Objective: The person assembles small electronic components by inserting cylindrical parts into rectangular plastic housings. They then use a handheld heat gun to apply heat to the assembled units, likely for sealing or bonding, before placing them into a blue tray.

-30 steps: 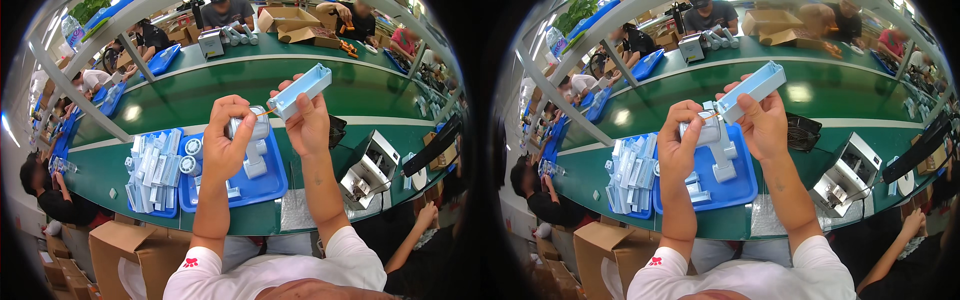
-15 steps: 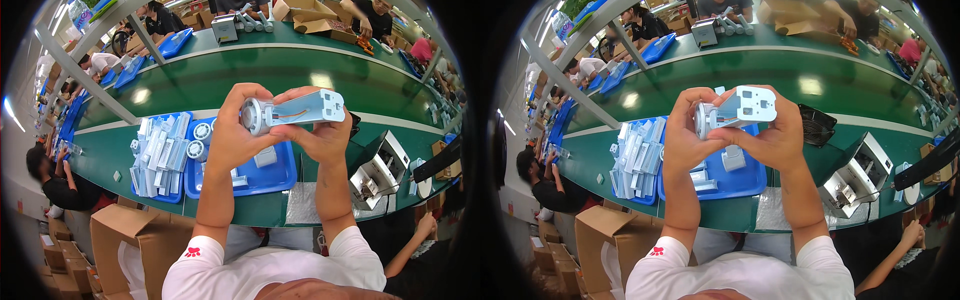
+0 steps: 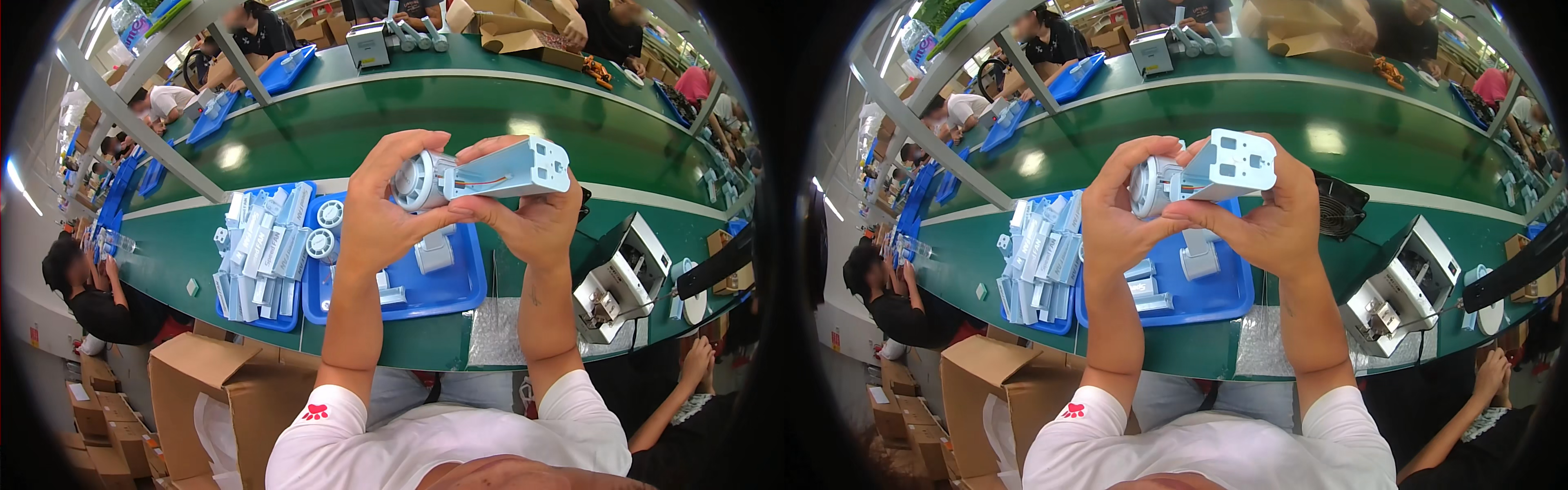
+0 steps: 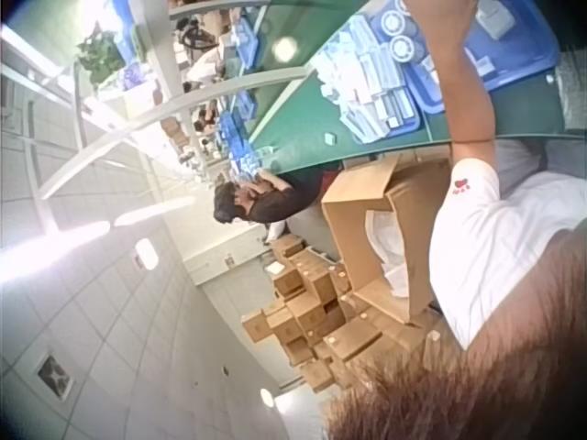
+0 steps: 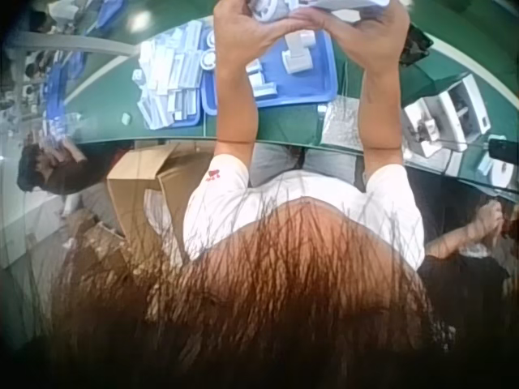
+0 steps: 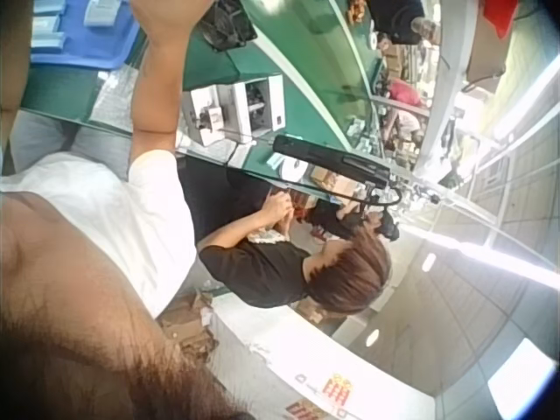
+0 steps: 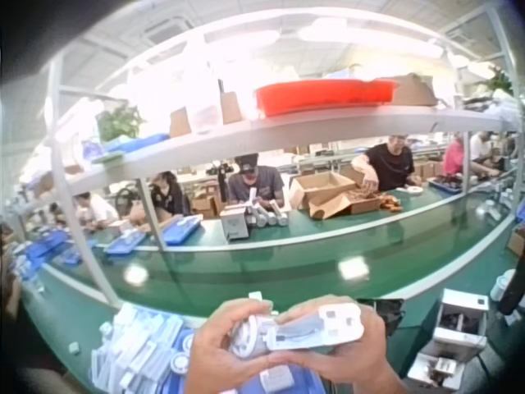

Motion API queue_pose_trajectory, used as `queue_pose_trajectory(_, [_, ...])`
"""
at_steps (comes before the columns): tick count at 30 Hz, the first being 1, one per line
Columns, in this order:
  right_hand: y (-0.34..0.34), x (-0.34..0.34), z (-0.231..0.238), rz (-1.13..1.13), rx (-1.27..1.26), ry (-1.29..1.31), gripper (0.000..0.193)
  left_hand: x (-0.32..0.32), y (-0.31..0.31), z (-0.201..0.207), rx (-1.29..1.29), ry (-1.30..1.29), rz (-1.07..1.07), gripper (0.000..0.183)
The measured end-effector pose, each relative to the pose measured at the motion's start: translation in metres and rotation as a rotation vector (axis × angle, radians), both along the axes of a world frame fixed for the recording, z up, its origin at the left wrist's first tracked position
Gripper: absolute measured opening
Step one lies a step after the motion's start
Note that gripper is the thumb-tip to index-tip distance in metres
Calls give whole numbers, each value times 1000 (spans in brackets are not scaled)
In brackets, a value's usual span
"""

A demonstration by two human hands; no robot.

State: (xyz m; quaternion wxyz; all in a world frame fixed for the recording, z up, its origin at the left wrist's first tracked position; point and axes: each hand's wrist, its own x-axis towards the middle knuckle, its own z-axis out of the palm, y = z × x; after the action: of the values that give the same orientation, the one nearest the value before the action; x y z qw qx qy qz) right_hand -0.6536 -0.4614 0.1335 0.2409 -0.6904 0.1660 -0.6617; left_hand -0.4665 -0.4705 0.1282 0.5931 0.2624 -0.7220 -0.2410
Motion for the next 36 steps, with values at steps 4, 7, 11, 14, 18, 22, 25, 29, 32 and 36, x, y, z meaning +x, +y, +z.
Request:
queue_pose_trajectory(4, [3, 5, -1, 40, 9, -84, 48, 2, -1, 0, -23, -31, -15, 74])
queue_pose_trajectory(7, [-3, 3, 1, -21, -161, -2, 45, 3, 0, 1, -52, -73, -32, 76])
queue_pose_trajectory(11, [-1, 3, 1, -66, -155, 6, 45, 0, 0, 1, -74, -47, -26, 79])
queue_pose_trajectory(14, [2, 5, 2, -69, -121, -18, 45, -3, 0, -1, -49, -16, -22, 81])
queue_pose_trajectory(18, [5, 8, 3, -57, -98, -46, 45, -2, 1, -1, -8, -13, -35, 81])
queue_pose_trajectory(22, [2, 10, 3, -78, -176, -51, 47, 1, 2, 2, -22, -59, -51, 78])
queue_pose_trajectory(25, [4, 11, 5, -152, -238, -18, 48, 3, 2, 2, -44, -82, -50, 78])
queue_pose_trajectory(29, [3, 11, 3, -154, -265, -14, 49, 4, 0, 0, -69, -81, -46, 78])
queue_pose_trajectory(32, [2, 8, 2, -181, -297, 43, 48, 4, -2, -1, -86, -79, -45, 79])
queue_pose_trajectory(36, [4, 8, 3, -231, -322, 97, 47, 5, 0, 0, -94, -67, -68, 79])
